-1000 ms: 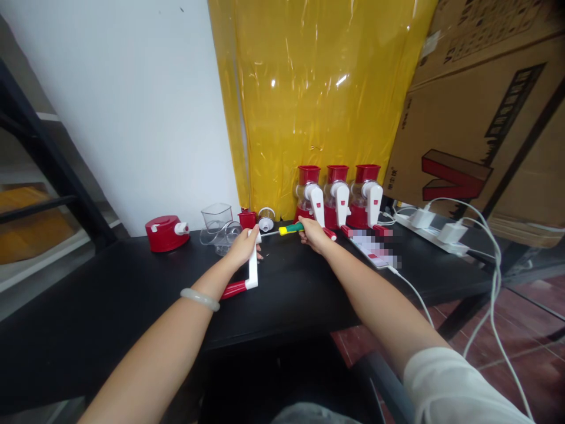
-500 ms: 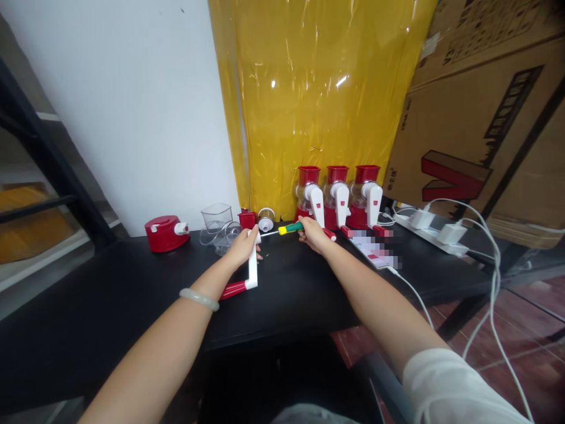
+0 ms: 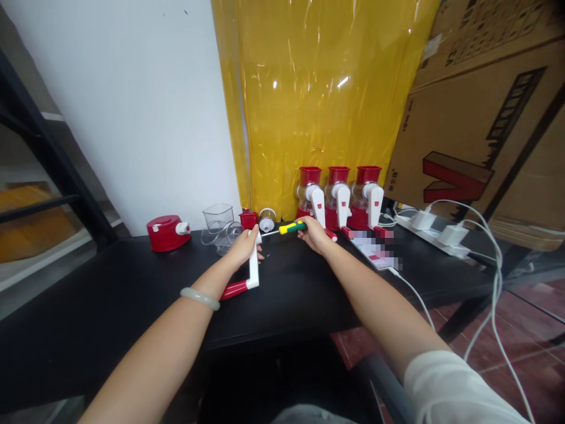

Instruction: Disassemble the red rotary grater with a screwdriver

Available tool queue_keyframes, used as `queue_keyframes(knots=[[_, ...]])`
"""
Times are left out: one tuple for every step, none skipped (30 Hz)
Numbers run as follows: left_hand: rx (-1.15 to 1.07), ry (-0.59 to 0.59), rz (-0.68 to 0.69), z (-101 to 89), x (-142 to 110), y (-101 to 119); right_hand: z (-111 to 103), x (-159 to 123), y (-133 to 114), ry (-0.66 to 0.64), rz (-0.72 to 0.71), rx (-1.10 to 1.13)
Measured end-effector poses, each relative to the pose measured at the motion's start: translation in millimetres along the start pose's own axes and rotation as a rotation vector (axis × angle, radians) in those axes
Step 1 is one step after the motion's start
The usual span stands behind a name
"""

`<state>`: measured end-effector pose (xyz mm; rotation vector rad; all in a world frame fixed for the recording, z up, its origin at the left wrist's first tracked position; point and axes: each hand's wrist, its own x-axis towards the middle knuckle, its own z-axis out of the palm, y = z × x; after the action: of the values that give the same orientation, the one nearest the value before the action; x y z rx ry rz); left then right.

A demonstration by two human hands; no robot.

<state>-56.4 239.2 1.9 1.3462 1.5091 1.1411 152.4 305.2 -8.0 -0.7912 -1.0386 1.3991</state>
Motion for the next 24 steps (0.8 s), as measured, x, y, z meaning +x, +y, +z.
queue_keyframes(knots=[[0.0,0.001,-0.001,0.0,0.2,-0.1,0.1,0.2,-0.1,0.0,0.007,0.008],[0.002,0.002,-0.002,-0.1,0.4,-0.1,-0.1,0.6,0.1,0.002,0.018,0.002],[0.003,0.004,-0.004,-0.2,0.5,-0.2,-0.7,1.0,0.6,0.006,0.027,-0.024],[0.005,0.006,-0.005,-0.3,0.5,-0.3,-1.7,1.4,1.3,0.011,0.026,-0.07],[0.006,0.009,-0.006,-0.4,0.4,-0.4,-2.9,1.7,2.1,0.012,0.013,-0.13],[0.007,0.012,-0.007,-0.4,0.4,-0.4,-4.3,1.9,2.9,0.01,-0.013,-0.196],[0.008,0.015,-0.008,-0.4,0.4,-0.5,-5.7,1.8,3.7,0.005,-0.046,-0.252],[0.007,0.017,-0.01,-0.3,0.5,-0.6,-6.8,1.6,4.3,-0.004,-0.079,-0.288],[0.007,0.019,-0.011,-0.2,0.7,-0.7,-7.6,1.2,4.8,-0.013,-0.104,-0.302],[0.006,0.02,-0.012,-0.1,0.9,-0.9,-8.0,0.7,5.0,-0.02,-0.116,-0.295],[0.006,0.02,-0.013,0.0,1.1,-1.0,-8.1,0.2,5.2,-0.026,-0.117,-0.276],[0.006,0.02,-0.013,0.1,1.3,-1.1,-7.9,-0.2,5.3,-0.035,-0.114,-0.252],[0.006,0.019,-0.012,0.1,1.4,-1.2,-7.4,-0.5,5.3,-0.044,-0.109,-0.228],[0.005,0.018,-0.011,0.1,1.3,-1.2,-7.0,-0.6,5.4,-0.052,-0.103,-0.207],[0.004,0.016,-0.009,0.1,1.0,-1.1,-6.5,-0.4,5.5,-0.058,-0.097,-0.189],[0.003,0.013,-0.006,0.1,0.7,-0.9,-6.1,-0.2,5.6,-0.062,-0.091,-0.174],[0.002,0.01,-0.005,0.1,0.3,-0.6,-5.8,0.1,5.6,-0.062,-0.084,-0.163],[0.002,0.008,-0.003,0.1,0.0,-0.4,-5.5,0.5,5.6,-0.059,-0.078,-0.154],[0.002,0.007,-0.003,0.2,-0.3,-0.1,-5.3,0.7,5.5,-0.056,-0.073,-0.146],[0.002,0.006,-0.003,0.2,-0.4,0.1,-5.2,0.9,5.3,-0.053,-0.068,-0.138],[0.001,0.006,-0.004,0.2,-0.3,0.2,-5.0,0.9,5.1,-0.051,-0.063,-0.131],[0.0,0.007,-0.005,0.3,-0.1,0.2,-4.8,0.7,4.7,-0.049,-0.057,-0.123],[-0.003,0.007,-0.006,0.3,0.2,0.0,-4.5,0.4,4.2,-0.049,-0.051,-0.114],[-0.005,0.007,-0.006,0.3,0.6,-0.3,-4.1,0.1,3.7,-0.049,-0.043,-0.105]])
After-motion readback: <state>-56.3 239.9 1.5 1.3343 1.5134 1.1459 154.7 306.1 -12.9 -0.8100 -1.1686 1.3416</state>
